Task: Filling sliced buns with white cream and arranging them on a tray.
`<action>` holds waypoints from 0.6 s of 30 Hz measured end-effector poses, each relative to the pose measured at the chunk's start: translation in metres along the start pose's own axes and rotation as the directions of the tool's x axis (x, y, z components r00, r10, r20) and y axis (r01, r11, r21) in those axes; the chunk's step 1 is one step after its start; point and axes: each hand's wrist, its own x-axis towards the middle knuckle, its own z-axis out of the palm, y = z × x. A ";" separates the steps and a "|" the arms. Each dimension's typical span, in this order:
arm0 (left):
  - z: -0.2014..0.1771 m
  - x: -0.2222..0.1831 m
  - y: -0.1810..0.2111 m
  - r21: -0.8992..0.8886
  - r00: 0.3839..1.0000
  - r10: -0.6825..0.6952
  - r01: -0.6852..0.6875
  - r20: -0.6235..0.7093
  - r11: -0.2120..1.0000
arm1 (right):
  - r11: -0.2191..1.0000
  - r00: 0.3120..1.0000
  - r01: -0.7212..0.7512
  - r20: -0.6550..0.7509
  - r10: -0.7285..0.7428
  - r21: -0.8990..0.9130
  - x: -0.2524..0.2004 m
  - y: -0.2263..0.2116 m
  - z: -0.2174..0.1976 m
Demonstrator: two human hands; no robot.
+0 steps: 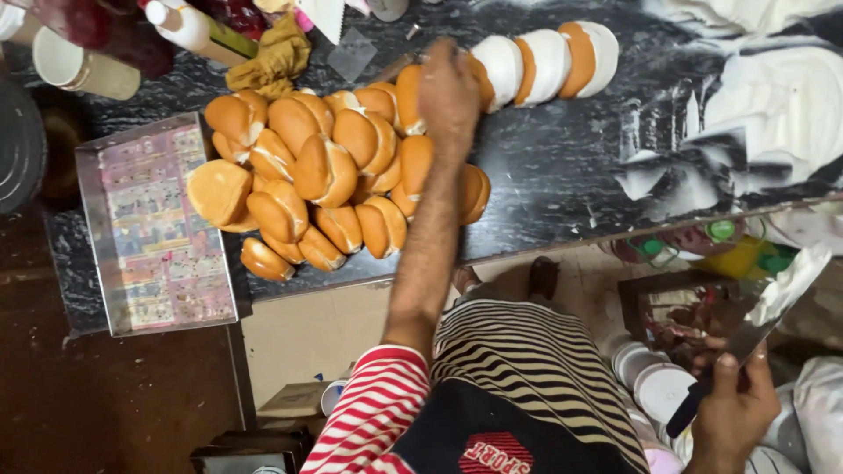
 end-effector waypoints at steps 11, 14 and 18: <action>-0.026 0.001 -0.074 0.284 0.973 0.021 -0.088 0.229 0.955 | 0.745 0.958 0.266 0.080 -0.277 -0.612 0.134 0.037 -0.012; -0.042 -0.007 -0.087 0.239 0.983 0.126 -0.155 0.133 0.959 | 0.633 0.928 0.342 0.145 -0.343 -0.695 0.194 0.019 0.020; -0.075 -0.021 -0.084 -0.253 0.992 0.074 -0.046 0.103 0.966 | 0.507 0.947 0.317 0.242 -0.210 -0.802 0.238 0.016 0.048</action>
